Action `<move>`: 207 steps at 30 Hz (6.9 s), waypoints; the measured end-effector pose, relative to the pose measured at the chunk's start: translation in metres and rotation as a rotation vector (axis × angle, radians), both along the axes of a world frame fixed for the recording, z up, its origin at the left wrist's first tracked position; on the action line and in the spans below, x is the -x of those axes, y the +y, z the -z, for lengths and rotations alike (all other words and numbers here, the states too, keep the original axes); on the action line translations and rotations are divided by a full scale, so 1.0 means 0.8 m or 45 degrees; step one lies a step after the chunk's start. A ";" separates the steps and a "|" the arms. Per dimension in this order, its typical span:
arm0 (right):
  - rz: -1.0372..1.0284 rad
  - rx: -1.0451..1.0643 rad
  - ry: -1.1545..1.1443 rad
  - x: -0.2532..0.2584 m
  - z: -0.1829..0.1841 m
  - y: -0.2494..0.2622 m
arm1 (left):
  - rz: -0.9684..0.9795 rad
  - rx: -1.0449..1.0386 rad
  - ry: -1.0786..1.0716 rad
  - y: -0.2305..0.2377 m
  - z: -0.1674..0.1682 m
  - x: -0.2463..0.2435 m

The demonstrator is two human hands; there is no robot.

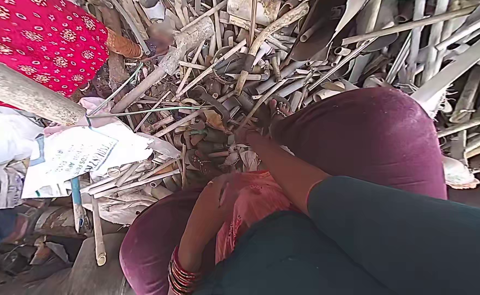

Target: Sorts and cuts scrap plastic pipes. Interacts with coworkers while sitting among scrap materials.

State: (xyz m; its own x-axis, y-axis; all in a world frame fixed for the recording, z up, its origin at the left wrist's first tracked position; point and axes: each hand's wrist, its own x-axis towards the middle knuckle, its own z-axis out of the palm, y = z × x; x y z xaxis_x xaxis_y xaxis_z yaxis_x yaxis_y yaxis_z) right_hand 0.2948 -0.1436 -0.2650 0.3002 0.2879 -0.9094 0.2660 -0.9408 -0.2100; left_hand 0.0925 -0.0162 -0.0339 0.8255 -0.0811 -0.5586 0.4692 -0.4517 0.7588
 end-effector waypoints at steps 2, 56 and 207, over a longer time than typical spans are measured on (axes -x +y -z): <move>-0.031 -0.035 0.035 0.011 0.013 0.014 | 0.100 -0.050 0.081 0.007 0.003 0.003; -0.316 0.314 0.239 0.070 0.134 -0.056 | -0.016 -0.084 0.181 0.034 0.031 0.006; -0.429 -0.971 -0.711 0.047 -0.320 0.070 | -1.128 0.529 -0.292 0.016 0.013 0.019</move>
